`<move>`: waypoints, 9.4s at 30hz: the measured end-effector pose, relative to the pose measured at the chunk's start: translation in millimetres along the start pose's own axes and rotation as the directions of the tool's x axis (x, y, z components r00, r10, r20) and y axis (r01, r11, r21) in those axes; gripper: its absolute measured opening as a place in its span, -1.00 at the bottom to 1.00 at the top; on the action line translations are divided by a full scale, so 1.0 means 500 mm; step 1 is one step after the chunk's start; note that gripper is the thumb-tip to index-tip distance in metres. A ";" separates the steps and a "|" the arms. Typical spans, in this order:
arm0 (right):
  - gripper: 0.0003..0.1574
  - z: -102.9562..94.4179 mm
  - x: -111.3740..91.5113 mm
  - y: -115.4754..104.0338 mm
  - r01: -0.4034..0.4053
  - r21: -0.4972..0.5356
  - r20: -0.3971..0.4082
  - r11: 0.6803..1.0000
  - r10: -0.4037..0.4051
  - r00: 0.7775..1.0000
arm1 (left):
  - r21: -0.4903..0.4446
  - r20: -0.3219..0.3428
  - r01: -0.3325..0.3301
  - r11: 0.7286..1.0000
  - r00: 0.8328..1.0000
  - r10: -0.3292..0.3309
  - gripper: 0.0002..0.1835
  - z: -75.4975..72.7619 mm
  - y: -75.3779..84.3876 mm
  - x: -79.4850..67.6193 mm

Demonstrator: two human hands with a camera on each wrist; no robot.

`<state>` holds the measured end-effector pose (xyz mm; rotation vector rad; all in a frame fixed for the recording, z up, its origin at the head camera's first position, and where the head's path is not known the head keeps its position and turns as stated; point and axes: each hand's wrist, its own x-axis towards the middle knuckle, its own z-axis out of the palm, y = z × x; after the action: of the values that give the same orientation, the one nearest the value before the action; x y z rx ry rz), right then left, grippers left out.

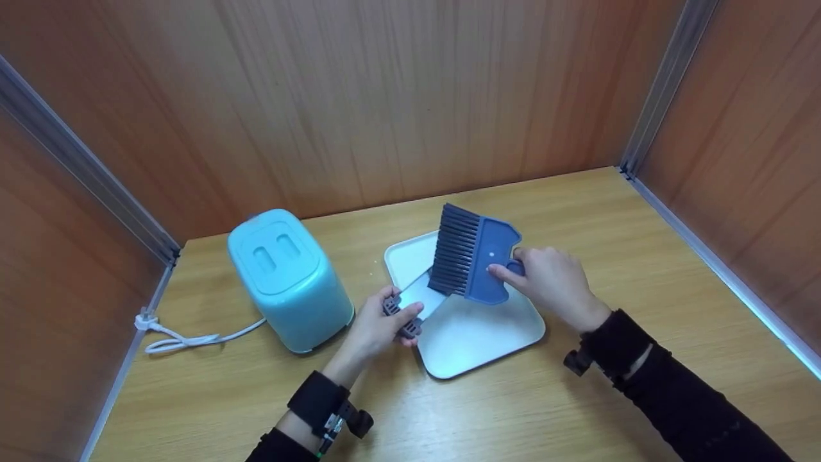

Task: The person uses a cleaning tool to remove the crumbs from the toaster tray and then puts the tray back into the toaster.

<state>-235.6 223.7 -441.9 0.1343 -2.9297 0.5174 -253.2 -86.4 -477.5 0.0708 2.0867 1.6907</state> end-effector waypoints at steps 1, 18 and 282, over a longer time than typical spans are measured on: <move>-0.31 0.000 0.000 0.003 -0.005 -0.003 0.001 1.000 0.005 1.000 | 0.000 0.000 -0.002 1.000 1.000 0.002 -0.55 -0.001 0.000 0.000; -0.34 -0.005 -0.001 0.042 -0.014 -0.054 -0.052 0.998 0.011 0.999 | -0.003 0.008 -0.043 0.999 0.999 0.043 -0.67 -0.008 -0.011 -0.001; -0.29 0.004 -0.045 0.085 -0.241 0.388 0.494 0.890 0.020 0.869 | 0.843 0.148 -0.457 0.284 0.705 0.694 -0.76 0.009 -0.009 -0.022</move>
<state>-218.9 264.3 -461.8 0.1261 -3.2448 1.3514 -240.6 -86.9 -478.7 1.1364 3.1677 0.7348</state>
